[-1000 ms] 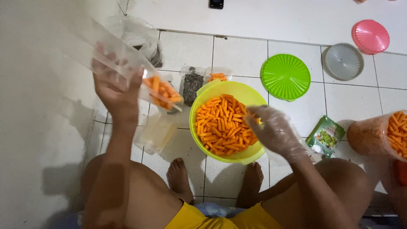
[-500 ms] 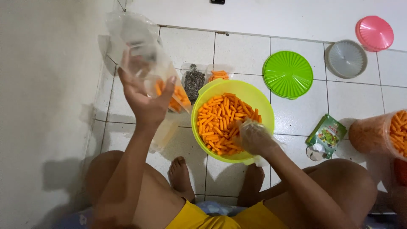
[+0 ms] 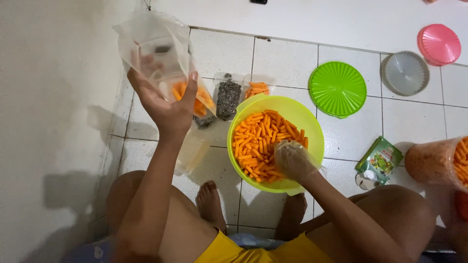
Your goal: The person is packing orange snacks into small plastic bags using a scoop and their hands.
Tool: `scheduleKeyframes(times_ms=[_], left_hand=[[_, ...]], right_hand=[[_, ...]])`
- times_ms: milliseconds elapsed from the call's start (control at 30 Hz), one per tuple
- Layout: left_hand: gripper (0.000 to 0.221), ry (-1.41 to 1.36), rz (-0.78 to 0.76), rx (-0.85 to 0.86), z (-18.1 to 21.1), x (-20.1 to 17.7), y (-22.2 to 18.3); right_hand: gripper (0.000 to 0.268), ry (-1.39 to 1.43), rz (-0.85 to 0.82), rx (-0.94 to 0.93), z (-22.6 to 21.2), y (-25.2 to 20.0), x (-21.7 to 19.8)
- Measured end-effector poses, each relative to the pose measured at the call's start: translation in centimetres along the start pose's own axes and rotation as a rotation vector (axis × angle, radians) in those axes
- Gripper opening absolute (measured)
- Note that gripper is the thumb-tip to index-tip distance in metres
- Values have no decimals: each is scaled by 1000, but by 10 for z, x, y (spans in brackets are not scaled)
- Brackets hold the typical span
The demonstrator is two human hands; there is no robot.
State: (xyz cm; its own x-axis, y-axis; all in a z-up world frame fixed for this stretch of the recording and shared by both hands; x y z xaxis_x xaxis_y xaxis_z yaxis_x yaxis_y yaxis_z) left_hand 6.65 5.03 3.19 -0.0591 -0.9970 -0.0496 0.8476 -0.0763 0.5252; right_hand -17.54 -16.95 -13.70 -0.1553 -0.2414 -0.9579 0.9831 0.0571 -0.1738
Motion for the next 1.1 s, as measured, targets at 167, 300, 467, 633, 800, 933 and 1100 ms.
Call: scheduleKeyframes(times_ms=[167, 300, 467, 633, 800, 933, 1100], left_hand=[[74, 35, 78, -29, 9, -1, 6], [97, 15, 80, -21, -10, -10, 1], [108, 125, 142, 29, -37, -10, 1], [99, 83, 101, 0, -45, 4, 16], [107, 119, 74, 4, -77, 19, 17], [111, 180, 96, -31, -96, 31, 19], [108, 188, 118, -68, -107, 48, 23]], right_hand=[[25, 41, -167, 39, 7, 4, 12], [31, 197, -172, 80, 10, 9, -1], [19, -36, -26, -95, 16, 6, 15], [28, 62, -139, -117, 15, 19, 18], [28, 113, -104, -232, 20, 23, 39], [44, 179, -337, -162, 22, 42, 14], [54, 316, -450, -102, 22, 54, 17]])
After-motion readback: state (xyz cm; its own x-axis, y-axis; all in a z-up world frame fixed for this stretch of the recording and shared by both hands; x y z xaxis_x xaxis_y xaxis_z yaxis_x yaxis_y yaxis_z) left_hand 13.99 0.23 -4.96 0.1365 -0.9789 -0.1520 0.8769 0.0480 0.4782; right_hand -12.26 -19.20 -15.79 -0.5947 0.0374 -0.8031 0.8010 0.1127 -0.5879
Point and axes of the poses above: each hand's wrist, its own y-axis towards the middle knuckle, its own x-axis out of the palm, z = x × y, the point moved 2 cm from there along y, towards the middle knuckle
